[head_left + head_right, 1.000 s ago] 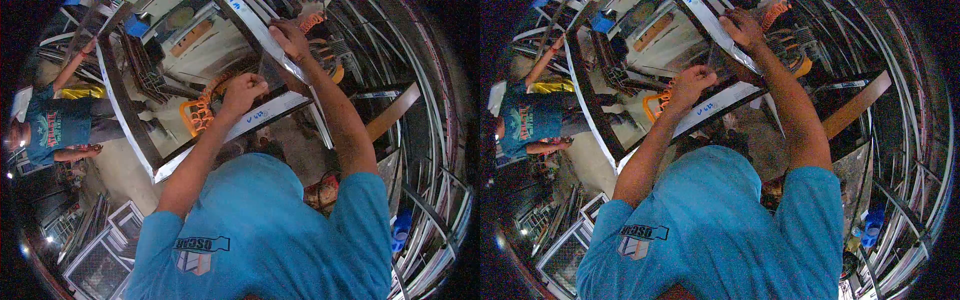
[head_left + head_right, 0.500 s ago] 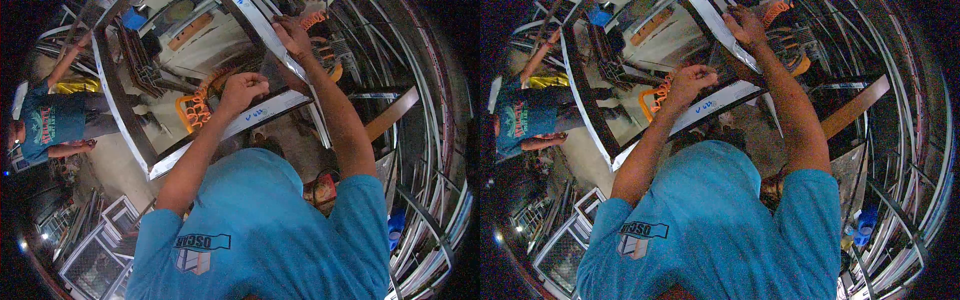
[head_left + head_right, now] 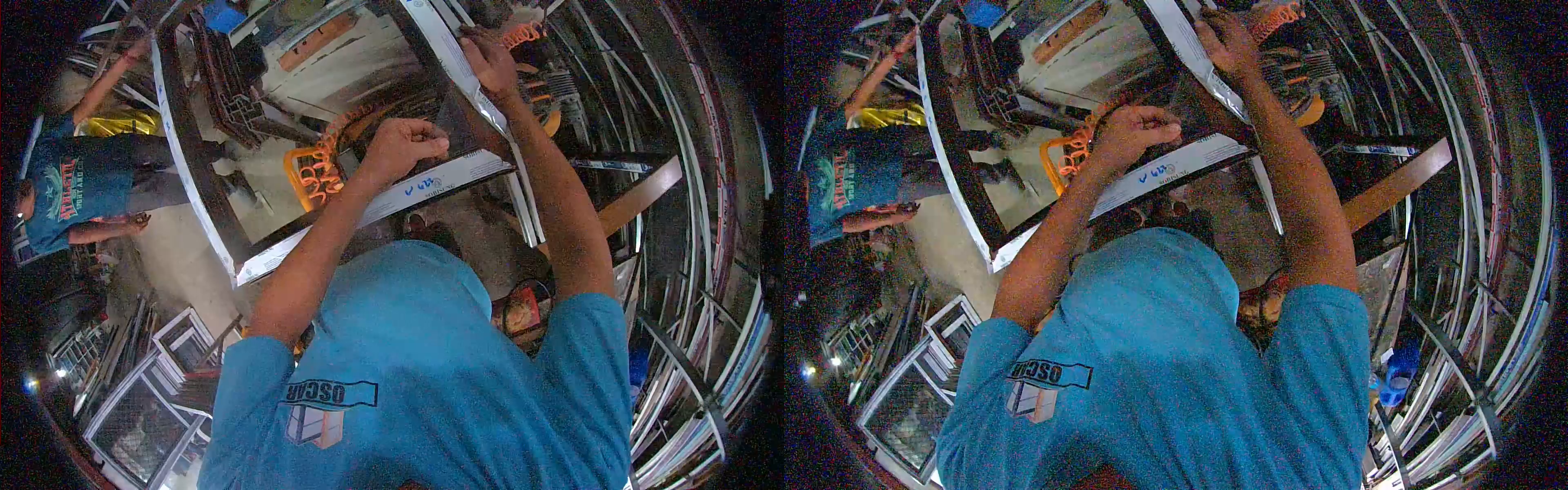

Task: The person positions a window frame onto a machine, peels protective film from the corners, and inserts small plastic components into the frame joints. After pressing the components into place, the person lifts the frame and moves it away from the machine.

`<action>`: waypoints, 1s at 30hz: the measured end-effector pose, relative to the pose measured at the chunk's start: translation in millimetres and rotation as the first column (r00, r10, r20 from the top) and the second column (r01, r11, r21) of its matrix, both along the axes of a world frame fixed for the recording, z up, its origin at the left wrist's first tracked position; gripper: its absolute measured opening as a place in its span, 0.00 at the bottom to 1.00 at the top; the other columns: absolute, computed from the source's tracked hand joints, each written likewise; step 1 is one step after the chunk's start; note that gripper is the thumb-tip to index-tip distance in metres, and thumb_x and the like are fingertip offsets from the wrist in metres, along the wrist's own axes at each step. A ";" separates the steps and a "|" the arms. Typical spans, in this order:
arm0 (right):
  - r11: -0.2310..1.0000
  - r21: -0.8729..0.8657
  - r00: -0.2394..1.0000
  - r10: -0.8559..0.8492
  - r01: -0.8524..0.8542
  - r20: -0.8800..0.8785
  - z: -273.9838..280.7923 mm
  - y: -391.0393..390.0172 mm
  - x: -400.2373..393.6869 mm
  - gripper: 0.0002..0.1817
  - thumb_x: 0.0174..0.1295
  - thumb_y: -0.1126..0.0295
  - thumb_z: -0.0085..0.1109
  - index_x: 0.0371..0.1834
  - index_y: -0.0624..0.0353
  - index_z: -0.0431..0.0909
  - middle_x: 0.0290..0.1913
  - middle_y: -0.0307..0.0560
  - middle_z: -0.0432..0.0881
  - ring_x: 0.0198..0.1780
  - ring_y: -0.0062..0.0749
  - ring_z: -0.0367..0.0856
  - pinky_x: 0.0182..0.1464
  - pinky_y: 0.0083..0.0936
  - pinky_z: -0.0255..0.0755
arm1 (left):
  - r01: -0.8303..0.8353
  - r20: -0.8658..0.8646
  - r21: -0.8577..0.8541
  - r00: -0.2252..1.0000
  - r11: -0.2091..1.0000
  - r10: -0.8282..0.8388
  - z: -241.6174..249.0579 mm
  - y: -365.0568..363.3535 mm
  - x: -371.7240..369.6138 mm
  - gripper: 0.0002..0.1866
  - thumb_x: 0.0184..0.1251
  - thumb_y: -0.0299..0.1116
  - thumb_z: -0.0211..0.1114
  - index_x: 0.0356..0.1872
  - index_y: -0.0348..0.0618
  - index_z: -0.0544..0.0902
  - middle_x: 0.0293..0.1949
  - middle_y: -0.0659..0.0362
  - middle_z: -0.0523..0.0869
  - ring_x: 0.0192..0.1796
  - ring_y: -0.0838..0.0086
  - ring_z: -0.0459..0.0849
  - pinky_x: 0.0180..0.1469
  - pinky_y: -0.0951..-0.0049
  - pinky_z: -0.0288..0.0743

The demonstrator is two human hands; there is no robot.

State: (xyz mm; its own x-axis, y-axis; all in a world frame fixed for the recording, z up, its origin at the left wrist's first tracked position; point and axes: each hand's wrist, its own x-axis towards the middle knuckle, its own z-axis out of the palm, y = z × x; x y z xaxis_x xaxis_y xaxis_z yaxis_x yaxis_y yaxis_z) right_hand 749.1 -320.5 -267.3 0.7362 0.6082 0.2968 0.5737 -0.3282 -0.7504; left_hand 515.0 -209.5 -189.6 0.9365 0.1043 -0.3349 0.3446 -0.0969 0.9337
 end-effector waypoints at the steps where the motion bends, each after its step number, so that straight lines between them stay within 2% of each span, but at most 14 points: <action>1: 1.000 -0.016 0.997 0.007 -0.008 -0.074 2.0 -1.0 -1.2 0.25 0.69 0.51 0.52 0.53 0.63 0.80 0.52 0.58 0.82 0.54 0.50 0.81 0.58 0.37 0.71 | 0.014 0.003 0.003 1.000 1.000 -0.014 1.9 1.0 1.0 0.11 0.61 0.34 0.69 0.38 0.35 0.86 0.30 0.58 0.88 0.32 0.79 0.84 0.38 0.76 0.78; 4: 0.990 0.139 1.000 0.025 -0.024 -0.009 4.9 2.1 -6.3 0.23 0.70 0.54 0.52 0.53 0.64 0.80 0.51 0.56 0.83 0.53 0.45 0.81 0.57 0.35 0.70 | -0.005 -0.011 -0.087 1.000 0.996 0.004 -5.3 2.5 0.3 0.11 0.61 0.33 0.70 0.38 0.35 0.86 0.30 0.58 0.89 0.32 0.79 0.85 0.38 0.77 0.78; 7: 0.993 0.112 0.986 0.030 -0.049 0.167 -4.4 1.7 2.0 0.21 0.70 0.58 0.53 0.54 0.65 0.80 0.51 0.55 0.83 0.53 0.42 0.81 0.58 0.32 0.69 | -0.037 -0.026 -0.126 0.999 0.991 0.033 -7.9 1.7 0.8 0.11 0.60 0.33 0.70 0.38 0.34 0.86 0.30 0.58 0.89 0.32 0.79 0.85 0.39 0.77 0.78; 10: 0.985 0.169 1.000 0.019 -0.019 0.000 -14.0 4.4 2.2 0.20 0.67 0.56 0.55 0.50 0.61 0.82 0.52 0.56 0.82 0.56 0.52 0.79 0.61 0.39 0.69 | -0.003 -0.063 -0.119 0.998 0.993 -0.005 -2.5 6.0 2.3 0.14 0.60 0.35 0.71 0.41 0.34 0.86 0.33 0.57 0.89 0.36 0.77 0.86 0.44 0.76 0.78; 13: 0.986 0.169 0.997 -0.006 -0.008 0.079 -5.1 4.4 -2.6 0.17 0.68 0.59 0.55 0.49 0.61 0.82 0.53 0.56 0.82 0.57 0.50 0.79 0.62 0.38 0.69 | 0.029 -0.047 -0.145 0.998 0.989 -0.036 -8.3 9.7 3.6 0.16 0.60 0.36 0.71 0.43 0.34 0.86 0.33 0.56 0.90 0.37 0.76 0.87 0.45 0.75 0.79; 16: 0.979 0.188 0.984 0.043 -0.076 0.175 -3.5 3.5 -0.9 0.16 0.69 0.62 0.54 0.50 0.61 0.82 0.52 0.54 0.82 0.57 0.48 0.79 0.62 0.36 0.69 | 0.068 -0.018 -0.153 0.997 0.986 -0.072 -10.4 13.5 5.4 0.15 0.60 0.35 0.70 0.42 0.34 0.86 0.33 0.56 0.89 0.37 0.77 0.86 0.45 0.75 0.79; 17: 0.979 0.190 0.985 0.040 -0.072 0.167 -4.2 3.4 -1.0 0.15 0.69 0.63 0.54 0.50 0.61 0.82 0.52 0.54 0.82 0.57 0.48 0.79 0.62 0.36 0.69 | 0.085 -0.012 -0.150 0.996 0.985 -0.088 -10.5 14.4 5.9 0.14 0.60 0.35 0.70 0.42 0.34 0.86 0.33 0.56 0.89 0.37 0.77 0.86 0.45 0.75 0.79; 20: 0.978 0.196 0.990 0.047 -0.072 0.132 -4.4 3.8 -1.7 0.15 0.69 0.64 0.54 0.51 0.62 0.81 0.52 0.54 0.83 0.56 0.46 0.79 0.61 0.35 0.69 | 0.072 -0.022 -0.285 0.996 0.956 -0.082 -29.8 14.4 7.2 0.12 0.61 0.33 0.70 0.40 0.35 0.86 0.33 0.57 0.89 0.37 0.77 0.86 0.45 0.76 0.78; 25: 0.981 0.184 0.996 0.051 -0.064 0.074 8.9 5.7 -8.0 0.14 0.69 0.66 0.54 0.50 0.63 0.81 0.50 0.54 0.83 0.55 0.46 0.79 0.60 0.34 0.70 | 0.120 -0.003 -0.237 0.992 0.964 -0.125 -31.9 17.5 9.6 0.10 0.61 0.32 0.71 0.39 0.36 0.86 0.33 0.58 0.89 0.38 0.78 0.86 0.45 0.76 0.78; 30: 0.980 0.172 0.986 0.072 -0.097 0.147 -3.6 3.5 0.6 0.13 0.69 0.67 0.53 0.49 0.63 0.80 0.48 0.54 0.83 0.53 0.46 0.79 0.59 0.35 0.70 | 0.128 -0.014 -0.270 0.990 0.954 -0.137 -32.4 18.9 12.3 0.10 0.61 0.34 0.70 0.37 0.36 0.87 0.32 0.59 0.89 0.37 0.78 0.86 0.45 0.76 0.78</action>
